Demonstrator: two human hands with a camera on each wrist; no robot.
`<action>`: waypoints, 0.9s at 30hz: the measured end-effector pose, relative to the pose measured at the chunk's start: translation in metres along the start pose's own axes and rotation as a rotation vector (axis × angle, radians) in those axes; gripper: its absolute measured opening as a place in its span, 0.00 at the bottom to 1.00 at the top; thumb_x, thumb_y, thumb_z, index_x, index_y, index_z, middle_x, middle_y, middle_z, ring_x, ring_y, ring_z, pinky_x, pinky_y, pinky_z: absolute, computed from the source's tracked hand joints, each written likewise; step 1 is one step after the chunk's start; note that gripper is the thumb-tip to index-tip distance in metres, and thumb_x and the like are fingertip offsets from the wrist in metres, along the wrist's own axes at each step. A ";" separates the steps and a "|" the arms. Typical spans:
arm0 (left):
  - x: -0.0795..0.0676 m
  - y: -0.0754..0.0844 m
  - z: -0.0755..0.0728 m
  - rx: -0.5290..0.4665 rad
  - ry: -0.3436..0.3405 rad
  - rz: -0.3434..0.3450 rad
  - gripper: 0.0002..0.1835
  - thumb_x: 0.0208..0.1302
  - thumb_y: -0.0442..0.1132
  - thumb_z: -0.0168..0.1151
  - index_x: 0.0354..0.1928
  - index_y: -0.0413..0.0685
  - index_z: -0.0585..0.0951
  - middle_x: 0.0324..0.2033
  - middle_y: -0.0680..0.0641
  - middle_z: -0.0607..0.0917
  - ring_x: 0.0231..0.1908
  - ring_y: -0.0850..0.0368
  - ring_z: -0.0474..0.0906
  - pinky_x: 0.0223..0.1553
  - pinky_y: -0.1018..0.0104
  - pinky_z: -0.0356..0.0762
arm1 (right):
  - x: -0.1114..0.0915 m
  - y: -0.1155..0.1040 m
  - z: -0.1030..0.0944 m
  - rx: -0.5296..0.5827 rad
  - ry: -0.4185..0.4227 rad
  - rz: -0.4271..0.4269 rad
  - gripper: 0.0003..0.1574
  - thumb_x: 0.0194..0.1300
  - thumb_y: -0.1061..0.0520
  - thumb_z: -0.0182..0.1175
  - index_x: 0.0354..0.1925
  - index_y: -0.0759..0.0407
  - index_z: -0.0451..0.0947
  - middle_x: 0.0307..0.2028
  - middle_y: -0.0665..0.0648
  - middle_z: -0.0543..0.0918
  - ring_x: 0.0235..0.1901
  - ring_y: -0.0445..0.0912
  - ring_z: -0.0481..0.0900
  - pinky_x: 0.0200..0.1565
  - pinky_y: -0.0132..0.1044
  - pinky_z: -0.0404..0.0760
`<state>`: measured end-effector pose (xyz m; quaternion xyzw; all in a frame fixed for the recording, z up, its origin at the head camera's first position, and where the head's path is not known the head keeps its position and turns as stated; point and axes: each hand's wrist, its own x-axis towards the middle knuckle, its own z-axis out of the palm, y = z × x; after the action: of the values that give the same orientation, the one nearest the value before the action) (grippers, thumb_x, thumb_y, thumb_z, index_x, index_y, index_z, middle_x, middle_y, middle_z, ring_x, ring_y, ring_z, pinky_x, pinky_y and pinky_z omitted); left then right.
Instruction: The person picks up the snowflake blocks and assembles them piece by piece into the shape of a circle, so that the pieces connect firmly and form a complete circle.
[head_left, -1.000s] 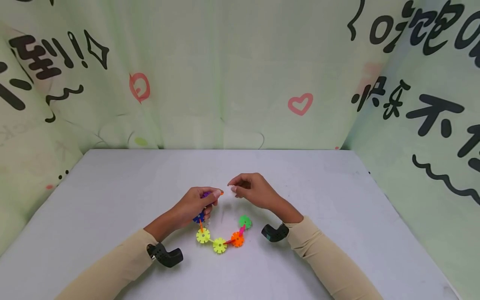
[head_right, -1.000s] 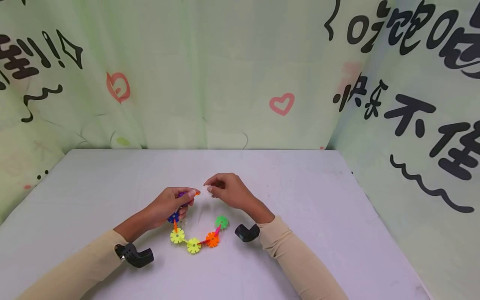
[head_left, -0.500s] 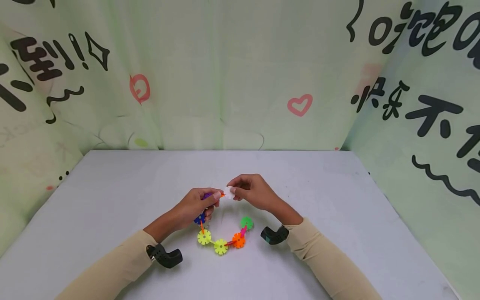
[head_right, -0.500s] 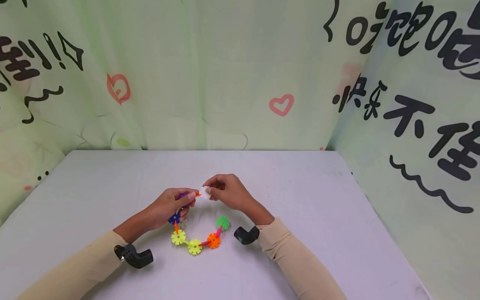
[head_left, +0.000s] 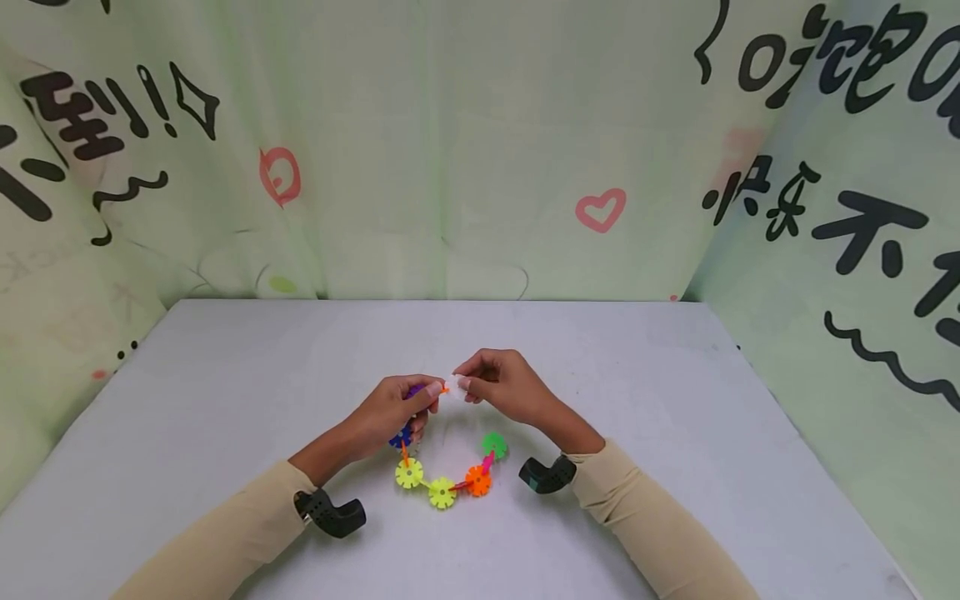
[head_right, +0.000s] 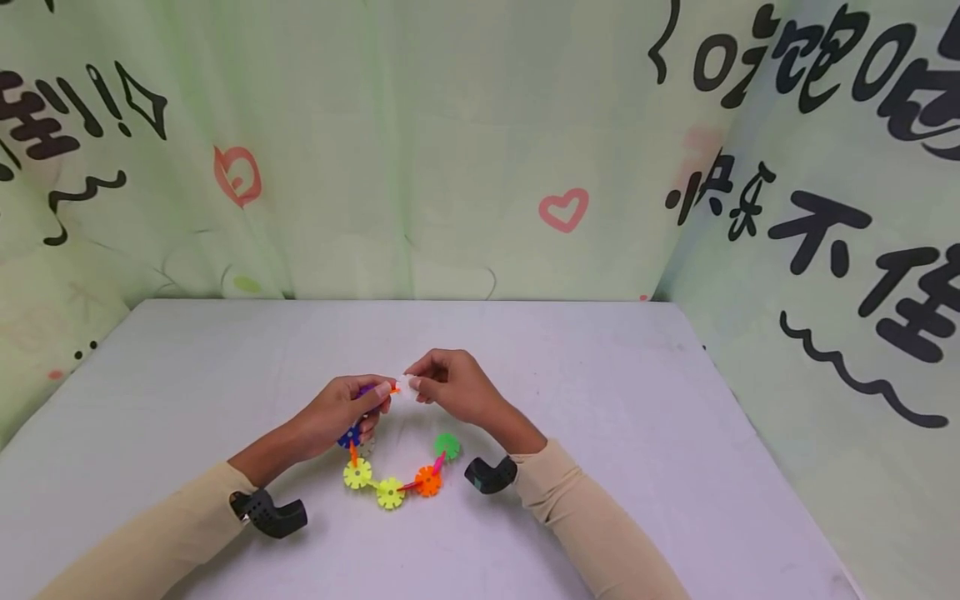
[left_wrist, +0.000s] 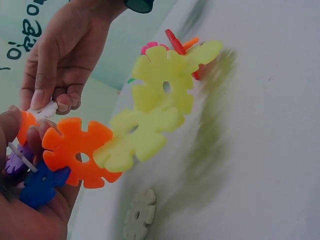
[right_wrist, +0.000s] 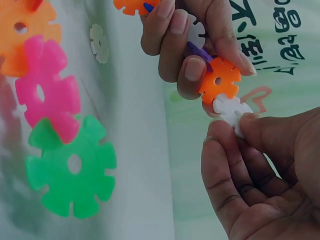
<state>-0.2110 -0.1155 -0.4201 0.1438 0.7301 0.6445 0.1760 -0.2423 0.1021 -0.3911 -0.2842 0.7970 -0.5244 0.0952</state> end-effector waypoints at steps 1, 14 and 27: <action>0.000 0.000 0.000 0.005 -0.003 0.004 0.26 0.73 0.51 0.53 0.46 0.26 0.74 0.19 0.49 0.71 0.20 0.56 0.69 0.23 0.68 0.72 | 0.000 0.000 0.001 -0.005 0.007 0.002 0.08 0.67 0.66 0.60 0.43 0.72 0.79 0.34 0.65 0.84 0.32 0.64 0.82 0.36 0.37 0.82; -0.001 0.006 -0.001 0.019 -0.045 0.018 0.24 0.74 0.48 0.52 0.42 0.25 0.72 0.20 0.48 0.69 0.19 0.55 0.67 0.24 0.67 0.72 | -0.007 -0.002 0.018 0.100 0.126 0.084 0.08 0.67 0.65 0.60 0.43 0.69 0.79 0.34 0.62 0.82 0.27 0.51 0.81 0.35 0.36 0.82; -0.005 0.004 -0.001 0.029 -0.026 -0.010 0.25 0.71 0.51 0.56 0.44 0.28 0.75 0.19 0.48 0.71 0.19 0.55 0.69 0.24 0.66 0.74 | -0.014 0.002 0.022 0.127 0.138 0.045 0.11 0.67 0.65 0.60 0.46 0.70 0.79 0.36 0.62 0.83 0.32 0.60 0.83 0.38 0.44 0.83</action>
<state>-0.2067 -0.1182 -0.4154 0.1512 0.7376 0.6310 0.1866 -0.2216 0.0930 -0.4047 -0.2228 0.7729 -0.5900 0.0696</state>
